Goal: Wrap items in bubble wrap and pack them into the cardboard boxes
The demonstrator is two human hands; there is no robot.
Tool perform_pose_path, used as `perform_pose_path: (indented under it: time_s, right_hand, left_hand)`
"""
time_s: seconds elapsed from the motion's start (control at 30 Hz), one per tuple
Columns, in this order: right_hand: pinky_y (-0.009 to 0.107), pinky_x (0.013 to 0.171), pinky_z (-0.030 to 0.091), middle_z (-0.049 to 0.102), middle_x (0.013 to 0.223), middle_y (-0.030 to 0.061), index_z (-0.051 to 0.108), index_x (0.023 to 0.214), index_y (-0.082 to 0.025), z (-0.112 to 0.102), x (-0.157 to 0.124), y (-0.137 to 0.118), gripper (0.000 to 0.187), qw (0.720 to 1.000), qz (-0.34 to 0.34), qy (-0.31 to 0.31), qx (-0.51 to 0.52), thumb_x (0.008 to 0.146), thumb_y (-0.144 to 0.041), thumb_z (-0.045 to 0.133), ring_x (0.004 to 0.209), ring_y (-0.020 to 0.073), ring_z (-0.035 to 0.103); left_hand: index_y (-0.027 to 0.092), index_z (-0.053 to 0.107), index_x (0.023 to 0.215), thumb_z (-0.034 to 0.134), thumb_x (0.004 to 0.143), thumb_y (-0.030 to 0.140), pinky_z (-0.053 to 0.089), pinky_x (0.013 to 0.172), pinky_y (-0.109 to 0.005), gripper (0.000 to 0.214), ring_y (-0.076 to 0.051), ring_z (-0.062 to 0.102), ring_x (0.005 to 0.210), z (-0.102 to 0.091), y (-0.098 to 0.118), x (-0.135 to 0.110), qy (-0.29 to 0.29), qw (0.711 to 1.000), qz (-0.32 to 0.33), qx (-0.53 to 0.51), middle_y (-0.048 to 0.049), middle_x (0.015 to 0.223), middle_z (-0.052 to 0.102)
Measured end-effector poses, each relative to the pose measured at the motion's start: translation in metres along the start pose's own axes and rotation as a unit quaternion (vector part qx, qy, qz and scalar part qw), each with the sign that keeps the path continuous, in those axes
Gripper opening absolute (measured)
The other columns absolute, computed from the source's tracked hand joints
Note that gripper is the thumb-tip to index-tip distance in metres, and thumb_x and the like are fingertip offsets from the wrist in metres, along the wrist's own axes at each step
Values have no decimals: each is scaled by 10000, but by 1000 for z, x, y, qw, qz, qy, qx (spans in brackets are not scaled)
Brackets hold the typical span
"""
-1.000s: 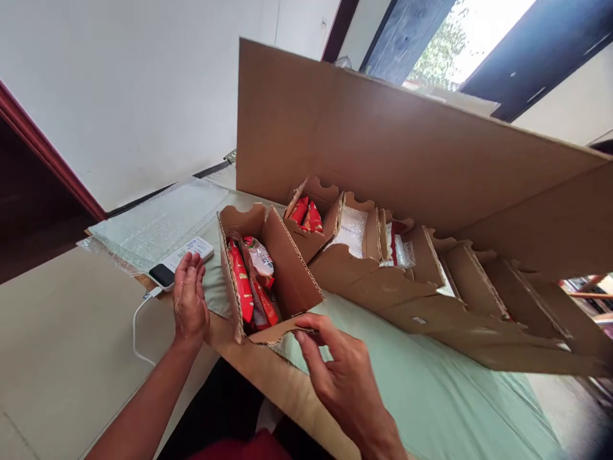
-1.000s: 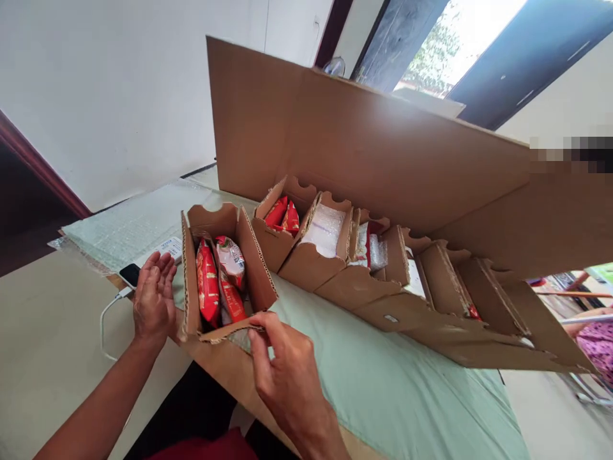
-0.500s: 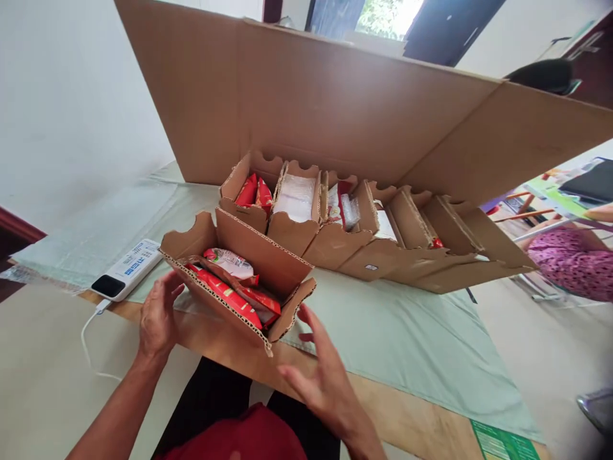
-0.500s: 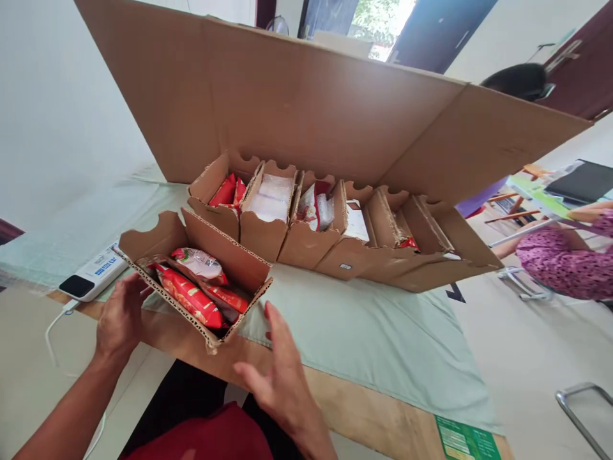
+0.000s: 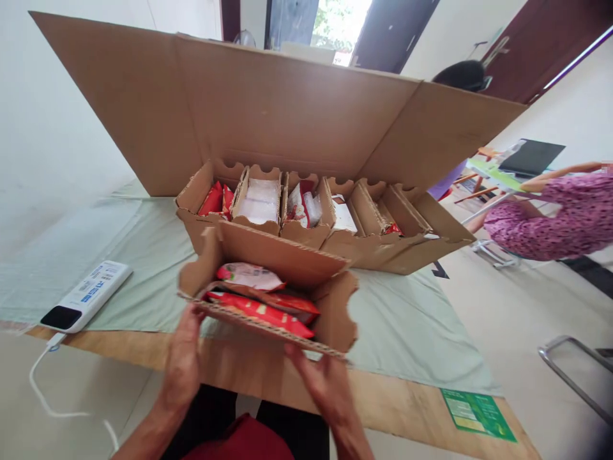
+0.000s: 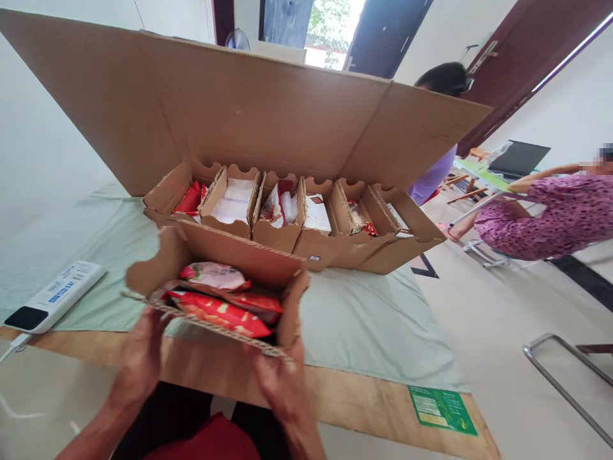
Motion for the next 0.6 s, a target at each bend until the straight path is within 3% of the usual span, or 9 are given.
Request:
perform_pose_path:
  time_s: [0.1,0.23,0.3,0.37,0.47,0.53,0.6]
  right_hand:
    - [479,904,590,772,1047,134,727,1114,-181,-70,13,44,457,996,57,63,26,797,-509,752,1023,343,711]
    - [499,896,565,768,985,135,724,975,-167,-159,27,116,545,978,141,146,40,595,-532,863,970,357,699]
    - [497,880,562,757,961,128,708,942,-181,-188,31,148,582,964,183,183,58,514,-528,892,953,353,688]
    - [485,892,558,740,977,111,687,946,-203,-203,32,169,604,950,198,232,64,491,-541,895,974,337,675]
    - [507,994,516,701,1135,121,651,1095,-189,-202,23,181,701,926,199,316,58,554,-587,853,1103,330,648]
    - [540,1054,474,645,1285,160,604,1245,-155,-186,7,184,803,915,225,332,51,612,-597,821,1208,351,609]
    - [564,1075,452,599,1366,195,552,1353,-130,-167,-13,183,869,906,259,334,39,663,-599,793,1253,371,584]
  left_hand:
    - [233,592,1403,538,961,575,369,1218,-473,562,-302,479,1426,78,-15,-27,-103,994,-37,-5,-96,1518,547]
    - [217,417,1551,460,1003,512,252,1277,-458,623,-262,330,1525,187,-14,-49,-281,959,-30,28,-101,1637,385]
    - [184,378,1571,450,998,486,228,1284,-461,652,-258,307,1536,227,-11,-53,-349,936,-1,42,-118,1652,347]
    - [145,399,1557,446,985,466,226,1279,-482,657,-272,329,1525,253,-15,-54,-407,911,18,68,-154,1635,368]
    - [153,483,1504,496,948,451,269,1255,-517,631,-301,395,1486,254,-30,-44,-443,888,27,119,-177,1577,457]
    - [195,548,1451,575,898,411,320,1226,-521,595,-307,458,1438,230,-37,-26,-411,899,38,143,-160,1518,532]
    - [217,619,1370,624,848,349,375,1187,-517,539,-304,536,1359,192,-36,-2,-344,923,57,164,-147,1422,614]
Point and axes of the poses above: each hand's wrist, its own x-axis towards the middle knuckle, its own z-axis out of the palm, y = z × x, the point moved 7 cm from there along x, towards the middle knuckle
